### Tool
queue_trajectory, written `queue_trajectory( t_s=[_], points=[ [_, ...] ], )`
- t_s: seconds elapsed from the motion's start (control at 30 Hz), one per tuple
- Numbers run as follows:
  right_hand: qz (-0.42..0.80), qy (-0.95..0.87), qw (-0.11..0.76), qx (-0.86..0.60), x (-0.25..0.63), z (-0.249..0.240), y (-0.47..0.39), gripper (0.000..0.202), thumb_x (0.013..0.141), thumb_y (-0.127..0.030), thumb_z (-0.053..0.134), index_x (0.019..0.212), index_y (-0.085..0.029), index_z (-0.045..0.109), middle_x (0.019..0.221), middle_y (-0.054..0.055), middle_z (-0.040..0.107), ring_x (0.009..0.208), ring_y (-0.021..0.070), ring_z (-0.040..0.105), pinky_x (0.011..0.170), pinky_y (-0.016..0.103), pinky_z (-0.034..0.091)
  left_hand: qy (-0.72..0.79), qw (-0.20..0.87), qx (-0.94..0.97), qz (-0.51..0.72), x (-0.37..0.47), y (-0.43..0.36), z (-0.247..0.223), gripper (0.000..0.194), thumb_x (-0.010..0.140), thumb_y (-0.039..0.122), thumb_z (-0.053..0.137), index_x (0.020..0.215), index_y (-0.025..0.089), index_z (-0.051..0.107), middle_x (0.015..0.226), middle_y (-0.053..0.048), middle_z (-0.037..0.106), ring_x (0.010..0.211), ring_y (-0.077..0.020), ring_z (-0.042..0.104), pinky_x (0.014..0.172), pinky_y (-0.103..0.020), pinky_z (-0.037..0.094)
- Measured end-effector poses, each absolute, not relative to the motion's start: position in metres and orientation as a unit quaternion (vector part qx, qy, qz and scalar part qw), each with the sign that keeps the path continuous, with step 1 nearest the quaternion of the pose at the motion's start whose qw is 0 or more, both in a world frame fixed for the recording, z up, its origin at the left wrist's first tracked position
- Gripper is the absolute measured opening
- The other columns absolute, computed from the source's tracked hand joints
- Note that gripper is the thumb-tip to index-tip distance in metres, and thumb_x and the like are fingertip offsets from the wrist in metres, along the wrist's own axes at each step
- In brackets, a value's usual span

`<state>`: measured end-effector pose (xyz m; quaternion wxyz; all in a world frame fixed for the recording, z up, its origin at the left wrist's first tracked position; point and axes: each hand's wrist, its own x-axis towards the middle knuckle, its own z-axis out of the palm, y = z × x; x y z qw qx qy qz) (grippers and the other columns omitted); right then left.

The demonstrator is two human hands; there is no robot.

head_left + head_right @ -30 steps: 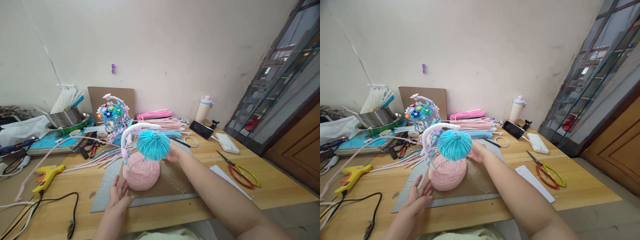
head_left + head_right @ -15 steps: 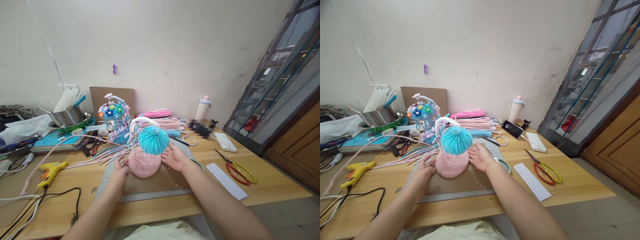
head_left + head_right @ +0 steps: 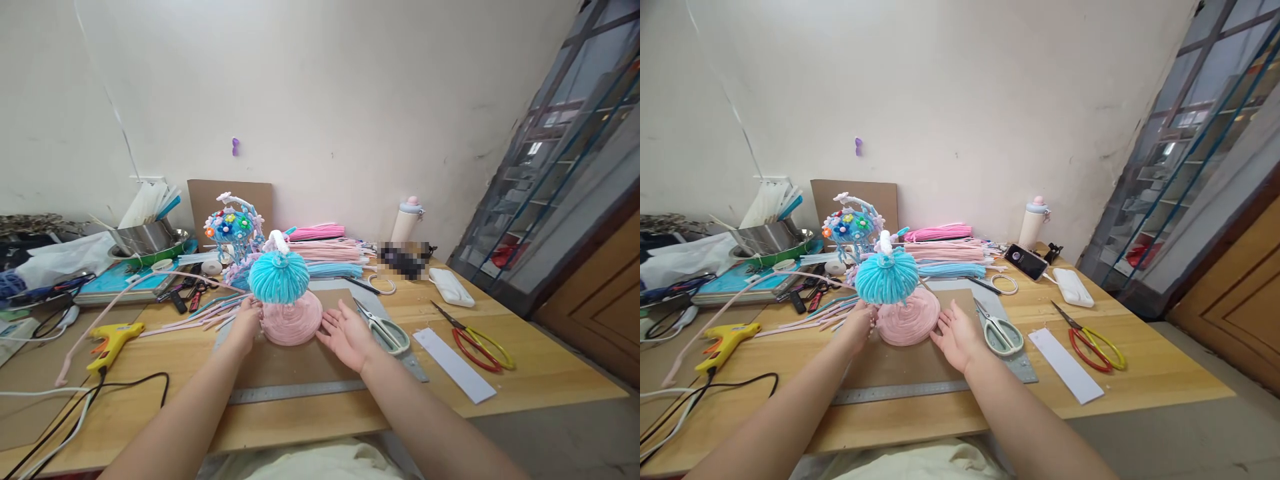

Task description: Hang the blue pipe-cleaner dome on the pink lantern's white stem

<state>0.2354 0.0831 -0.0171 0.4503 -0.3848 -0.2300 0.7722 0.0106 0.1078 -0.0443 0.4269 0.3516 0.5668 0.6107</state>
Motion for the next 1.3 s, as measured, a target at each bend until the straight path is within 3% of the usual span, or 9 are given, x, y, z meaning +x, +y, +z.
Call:
queue_trajectory(
  t_s=[0.27,0.37,0.43,0.57,0.7,0.83,1.07,1.17,1.3],
  points=[
    [0.716,-0.314,0.464,-0.417,0.233,-0.022,0.056,0.050,0.093,-0.044,0.026,0.133,-0.020,0.044,0.152,0.009,0.034,0.136,0.0179,0.038,0.103,0.036,0.043,0.512,0.489,0.366,0.604,0.009,0.124,-0.053,0.033,0.088,0.031,0.057,0.117,0.015,0.055,0.115,-0.009,0.061,0.097,-0.0206,0.062,0.084,-0.042,0.053],
    [0.682,-0.372,0.463,-0.427,0.251,-0.027,0.047,0.044,0.088,-0.035,0.041,0.129,-0.020,0.052,0.144,0.009,0.046,0.132,0.0204,0.044,0.108,0.039,0.036,0.509,0.470,0.377,0.615,0.008,0.121,-0.055,0.032,0.088,0.032,0.057,0.115,0.015,0.056,0.116,-0.009,0.060,0.100,-0.0212,0.061,0.086,-0.043,0.051],
    [0.626,-0.453,0.451,-0.447,0.268,-0.030,0.041,0.041,0.082,-0.030,0.056,0.121,-0.019,0.060,0.142,0.009,0.048,0.135,0.0241,0.039,0.114,0.041,0.027,0.516,0.451,0.385,0.618,0.005,0.116,-0.057,0.030,0.087,0.031,0.058,0.112,0.015,0.057,0.116,-0.009,0.060,0.102,-0.0217,0.060,0.088,-0.044,0.050],
    [0.318,-0.802,0.244,-0.442,0.295,-0.036,0.032,0.038,0.091,-0.035,0.045,0.124,-0.027,0.061,0.143,0.005,0.048,0.137,0.0272,0.034,0.115,0.055,0.007,0.538,0.417,0.405,0.611,-0.005,0.108,-0.059,0.025,0.075,0.018,0.066,0.099,0.014,0.060,0.106,-0.007,0.064,0.105,-0.0235,0.058,0.098,-0.048,0.042],
    [0.226,-0.844,0.137,-0.467,0.306,-0.041,0.039,0.046,0.096,-0.036,0.034,0.139,-0.028,0.043,0.147,0.005,0.041,0.139,0.0261,0.031,0.113,0.060,-0.002,0.556,0.399,0.408,0.604,-0.008,0.109,-0.062,0.033,0.055,0.014,0.062,0.088,0.018,0.061,0.099,-0.007,0.066,0.107,-0.0274,0.057,0.106,-0.047,0.034],
    [0.178,-0.831,0.135,-0.510,0.315,-0.047,0.063,0.047,0.094,-0.031,0.035,0.141,-0.024,0.041,0.148,0.005,0.040,0.140,0.0248,0.030,0.112,0.059,-0.006,0.579,0.387,0.406,0.592,-0.006,0.112,-0.064,0.040,0.049,0.019,0.059,0.089,0.018,0.060,0.105,-0.010,0.065,0.109,-0.0302,0.056,0.105,-0.047,0.035],
    [0.178,-0.790,0.218,-0.545,0.322,-0.052,0.111,0.040,0.086,-0.027,0.051,0.125,-0.021,0.059,0.140,0.010,0.051,0.135,0.0326,0.037,0.107,0.059,-0.018,0.581,0.383,0.455,0.555,0.000,0.103,-0.054,0.036,0.055,0.023,0.060,0.091,0.017,0.062,0.103,-0.011,0.069,0.107,-0.0305,0.060,0.101,-0.044,0.039],
    [0.194,-0.784,0.255,-0.532,0.308,-0.038,0.125,0.040,0.086,-0.028,0.051,0.125,-0.023,0.059,0.142,0.009,0.048,0.136,0.0300,0.035,0.110,0.058,-0.012,0.579,0.372,0.487,0.538,0.004,0.097,-0.048,0.035,0.059,0.023,0.060,0.093,0.019,0.064,0.104,-0.010,0.070,0.107,-0.0301,0.061,0.097,-0.041,0.043],
    [0.248,-0.784,0.276,-0.498,0.281,-0.023,0.137,0.045,0.085,-0.021,0.049,0.129,-0.026,0.057,0.136,0.005,0.056,0.128,0.0241,0.047,0.110,0.043,0.026,0.600,0.329,0.518,0.512,0.004,0.091,-0.047,0.037,0.060,0.018,0.059,0.096,0.021,0.067,0.103,-0.008,0.069,0.107,-0.0297,0.059,0.096,-0.039,0.042]
  ],
)
